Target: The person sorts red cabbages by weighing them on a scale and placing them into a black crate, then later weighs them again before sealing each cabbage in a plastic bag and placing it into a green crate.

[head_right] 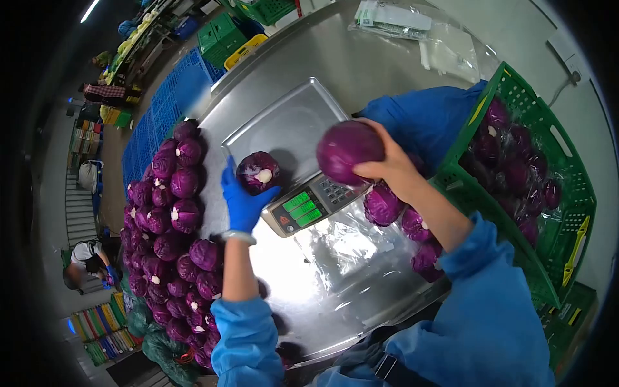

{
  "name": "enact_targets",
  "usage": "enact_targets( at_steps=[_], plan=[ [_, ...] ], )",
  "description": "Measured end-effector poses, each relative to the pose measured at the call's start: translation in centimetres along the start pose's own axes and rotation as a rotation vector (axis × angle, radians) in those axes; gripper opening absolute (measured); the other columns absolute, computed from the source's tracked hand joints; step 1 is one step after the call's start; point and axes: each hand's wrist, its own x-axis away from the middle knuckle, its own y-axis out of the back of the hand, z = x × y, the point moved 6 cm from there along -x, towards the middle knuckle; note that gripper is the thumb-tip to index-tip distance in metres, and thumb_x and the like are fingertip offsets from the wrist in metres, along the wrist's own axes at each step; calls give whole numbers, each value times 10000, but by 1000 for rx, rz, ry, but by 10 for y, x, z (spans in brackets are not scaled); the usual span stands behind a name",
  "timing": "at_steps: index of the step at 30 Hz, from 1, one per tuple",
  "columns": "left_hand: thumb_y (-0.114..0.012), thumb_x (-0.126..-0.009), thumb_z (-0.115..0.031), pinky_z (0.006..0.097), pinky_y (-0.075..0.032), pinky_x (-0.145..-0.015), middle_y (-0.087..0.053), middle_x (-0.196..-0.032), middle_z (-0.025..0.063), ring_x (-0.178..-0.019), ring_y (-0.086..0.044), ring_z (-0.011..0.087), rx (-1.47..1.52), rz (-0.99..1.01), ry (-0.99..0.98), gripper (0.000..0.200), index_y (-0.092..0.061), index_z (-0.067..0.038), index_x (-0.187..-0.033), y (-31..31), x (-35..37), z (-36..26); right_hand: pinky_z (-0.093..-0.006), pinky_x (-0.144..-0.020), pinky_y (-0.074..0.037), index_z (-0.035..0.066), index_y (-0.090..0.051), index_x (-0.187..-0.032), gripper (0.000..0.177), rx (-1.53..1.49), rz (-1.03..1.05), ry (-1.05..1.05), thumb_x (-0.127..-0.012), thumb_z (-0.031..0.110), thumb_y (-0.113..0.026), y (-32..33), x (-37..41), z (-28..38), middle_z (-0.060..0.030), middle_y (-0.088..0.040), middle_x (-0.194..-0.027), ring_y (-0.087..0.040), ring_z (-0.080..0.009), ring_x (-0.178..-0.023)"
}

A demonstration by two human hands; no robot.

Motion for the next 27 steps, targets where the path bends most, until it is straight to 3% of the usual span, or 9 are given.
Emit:
enact_targets(
  at_steps=[3, 6, 8, 10, 11, 13, 15, 23, 27],
  plan=[
    [-733, -812, -121, 406, -345, -1106, -398, -1423, 165, -1304, -398, 264, 606, -241, 232, 794, -299, -24, -1470, 76, 1, 64, -405, -1074, -409, 46, -355, -1434, 939, -331, 20, -140, -662, 311, -820, 35, 53, 2, -138, -499, -1360, -514, -258, -1254],
    [-664, -865, -28, 305, -532, -858, -571, -1171, 110, -1003, -572, 186, 353, -1065, 48, 428, -501, 9, -1260, 184, 20, 46, -433, -1063, -422, 21, -329, -1441, 950, -440, 44, -260, -712, 423, -786, 61, 97, -9, -148, -485, -1382, -511, -275, -1263],
    [-688, -840, 2, 320, -541, -847, -641, -1072, 135, -941, -623, 199, 511, -1000, 28, 469, -492, 35, -1264, 160, 3, 51, -431, -1046, -440, 17, -326, -1440, 943, -400, -32, -320, -731, 453, -769, 57, 115, -10, -149, -488, -1376, -523, -279, -1248],
    [-768, -825, -194, 400, -440, -1025, -542, -1267, 163, -1164, -523, 274, 524, -354, 104, 653, -440, 15, -1349, 77, -32, 42, -439, -1039, -444, 3, -322, -1435, 932, -351, 50, -326, -743, 451, -756, 48, 123, -14, -157, -492, -1365, -531, -287, -1236],
    [-823, -743, -390, 445, -350, -1105, -383, -1450, 246, -1356, -371, 373, 67, -252, -15, 958, -315, 3, -1454, 42, -30, 7, -440, -1041, -442, 1, -323, -1434, 931, -343, 86, -335, -743, 449, -757, 39, 126, -14, -160, -493, -1363, -530, -287, -1236],
    [-858, -605, -541, 474, -304, -1134, -168, -1545, 286, -1458, -124, 422, 187, 164, 105, 1201, -228, -74, -1514, -34, -28, -12, -441, -1038, -443, -2, -327, -1430, 915, -345, 79, -370, -740, 418, -759, 30, 140, -21, -167, -500, -1349, -539, -284, -1223],
    [-869, -584, -487, 445, -434, -1048, -382, -1442, 282, -1289, -460, 410, 317, 308, 162, 1054, -390, -105, -1442, -61, -29, -17, -449, -1036, -449, 23, -309, -1443, 967, -291, 65, -419, -725, 466, -782, 21, 151, -30, -163, -475, -1380, -527, -286, -1237],
    [-862, -624, -447, 388, -506, -942, -578, -1249, 190, -1109, -605, 311, 1106, -17, 541, 861, -525, -26, -1295, -10, 26, 26, -539, -1100, -358, 46, -274, -1466, 697, -534, 79, -494, -887, 272, -590, -27, 171, -73, -177, -394, -1448, -411, -346, -1340],
    [-865, -614, -449, 414, -461, -1003, -553, -1276, 204, -1152, -570, 346, 509, -194, 247, 897, -506, -26, -1319, 33, 21, 24, -688, -1032, -346, 93, -305, -1467, 702, -582, 35, -546, -919, 464, -539, -71, 174, -83, -185, -403, -1458, -416, -404, -1328]
  ],
)
